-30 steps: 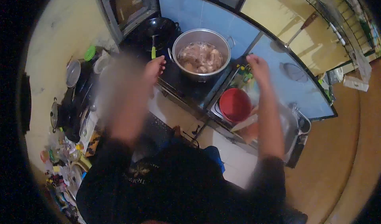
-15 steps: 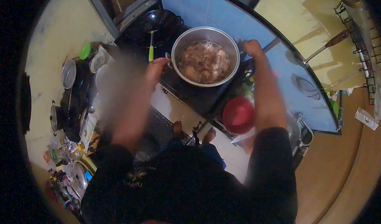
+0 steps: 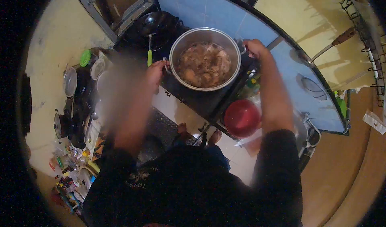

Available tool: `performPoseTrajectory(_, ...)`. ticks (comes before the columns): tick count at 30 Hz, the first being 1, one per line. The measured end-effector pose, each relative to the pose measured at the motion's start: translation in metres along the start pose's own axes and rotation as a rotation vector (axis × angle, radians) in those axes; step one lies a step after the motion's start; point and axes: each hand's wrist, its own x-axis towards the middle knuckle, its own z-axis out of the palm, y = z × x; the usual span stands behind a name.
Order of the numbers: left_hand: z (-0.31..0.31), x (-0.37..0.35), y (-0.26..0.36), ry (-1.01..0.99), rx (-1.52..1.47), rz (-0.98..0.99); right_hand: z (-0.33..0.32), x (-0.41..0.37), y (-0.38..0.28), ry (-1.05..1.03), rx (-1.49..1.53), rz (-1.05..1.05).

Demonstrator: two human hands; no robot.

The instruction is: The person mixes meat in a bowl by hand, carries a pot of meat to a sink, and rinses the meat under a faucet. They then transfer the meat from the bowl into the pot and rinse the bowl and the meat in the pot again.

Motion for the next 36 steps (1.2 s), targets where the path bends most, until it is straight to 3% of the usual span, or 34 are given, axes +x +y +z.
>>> performPoseTrajectory(8,0.011,-0.014,0.020,0.143,0.181,0.006,0.003,0.001,0.013,-0.040,0.096,-0.090)
performPoseTrajectory(14,-0.003,-0.003,0.020,0.002,0.400,-0.040,0.007,-0.005,0.003,-0.014,-0.030,-0.011)
performPoseTrajectory(18,0.000,-0.007,0.022,-0.033,0.270,0.064,0.017,-0.023,-0.002,0.036,-0.052,-0.125)
performPoseTrajectory(21,0.007,-0.046,0.048,0.065,0.125,-0.017,0.012,-0.042,0.000,0.052,-0.010,-0.125)
performPoseTrajectory(23,0.022,-0.101,0.111,0.271,0.251,-0.094,0.009,-0.069,-0.007,0.037,0.059,-0.153)
performPoseTrajectory(25,-0.007,-0.085,0.118,0.004,1.362,0.463,0.004,-0.089,-0.010,0.053,0.025,-0.310)
performPoseTrajectory(26,-0.035,-0.072,0.080,0.213,1.471,0.678,0.003,-0.105,-0.015,0.029,0.065,-0.320)
performPoseTrajectory(27,-0.023,-0.103,0.094,0.311,0.557,0.492,0.000,-0.128,-0.020,0.013,0.106,-0.312)
performPoseTrajectory(28,-0.010,-0.126,0.126,0.325,0.270,0.111,-0.004,-0.151,-0.021,0.000,0.110,-0.328)
performPoseTrajectory(29,-0.025,-0.128,0.119,0.363,0.419,0.250,-0.010,-0.152,-0.013,-0.026,0.081,-0.311)
performPoseTrajectory(30,-0.026,-0.144,0.126,0.390,0.446,0.260,-0.012,-0.151,-0.002,-0.112,0.127,-0.341)
performPoseTrajectory(32,-0.033,-0.163,0.123,0.322,0.093,0.327,-0.036,-0.179,0.005,-0.207,0.178,-0.378)
performPoseTrajectory(34,-0.029,-0.196,0.129,0.296,-0.028,0.328,-0.066,-0.231,-0.022,-0.552,-0.466,-0.417)
performPoseTrajectory(35,-0.029,-0.211,0.126,0.335,-0.014,0.300,-0.061,-0.240,-0.004,-0.559,-0.464,-0.426)
performPoseTrajectory(36,-0.022,-0.231,0.125,0.336,0.002,0.301,-0.050,-0.246,0.022,-0.498,-0.080,-0.487)
